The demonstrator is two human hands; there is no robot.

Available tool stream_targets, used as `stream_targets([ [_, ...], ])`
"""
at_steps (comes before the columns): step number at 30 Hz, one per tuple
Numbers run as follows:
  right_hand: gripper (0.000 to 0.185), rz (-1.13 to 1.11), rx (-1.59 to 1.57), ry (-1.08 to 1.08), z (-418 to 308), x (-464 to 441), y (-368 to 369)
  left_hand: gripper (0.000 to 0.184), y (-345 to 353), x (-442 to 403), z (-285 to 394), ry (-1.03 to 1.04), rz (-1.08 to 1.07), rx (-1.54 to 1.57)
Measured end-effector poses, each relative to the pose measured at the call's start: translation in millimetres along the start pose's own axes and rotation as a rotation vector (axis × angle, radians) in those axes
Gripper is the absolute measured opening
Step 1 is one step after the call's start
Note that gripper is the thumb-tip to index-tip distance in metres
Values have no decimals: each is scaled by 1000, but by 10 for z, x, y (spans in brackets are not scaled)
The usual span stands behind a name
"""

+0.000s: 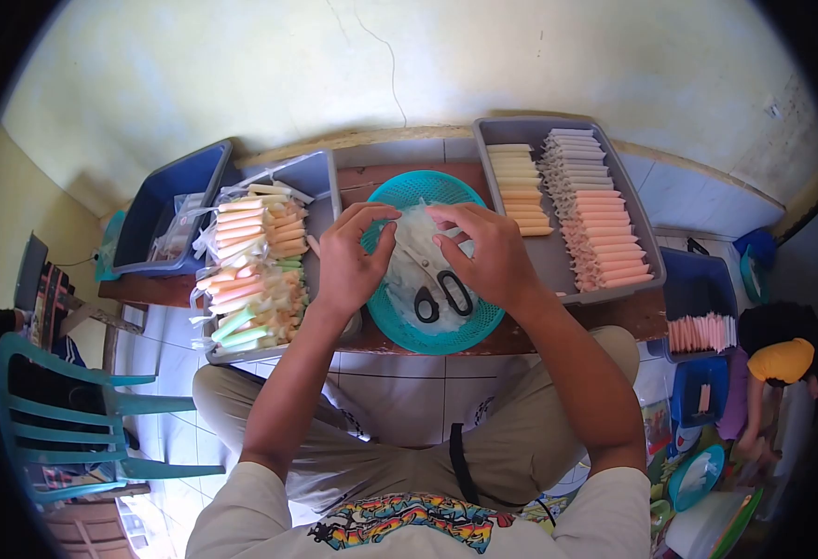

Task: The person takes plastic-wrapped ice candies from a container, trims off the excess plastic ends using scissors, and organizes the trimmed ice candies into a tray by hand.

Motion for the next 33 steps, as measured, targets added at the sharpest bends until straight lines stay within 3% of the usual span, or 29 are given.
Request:
stream_targets([
  [10,33,-46,-95,-54,-298,-251,385,16,-643,54,-208,26,39,-92],
  [27,35,-164,-91,-141,-588,-696,1313,12,-1490,242,-771,-152,81,-234],
  [33,38,-115,-184,-140,-530,-898,1717,14,-1676,172,-1054,-77,94,-319],
])
Point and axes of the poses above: each hand's wrist, its own x-axis away from the middle knuckle, its own y-axis out of the palm, z = x × y, the point moved 5 cm from there along -x, towards the middle knuckle, and after that the axes turned 1 degree about y, right-handed, at the moved point
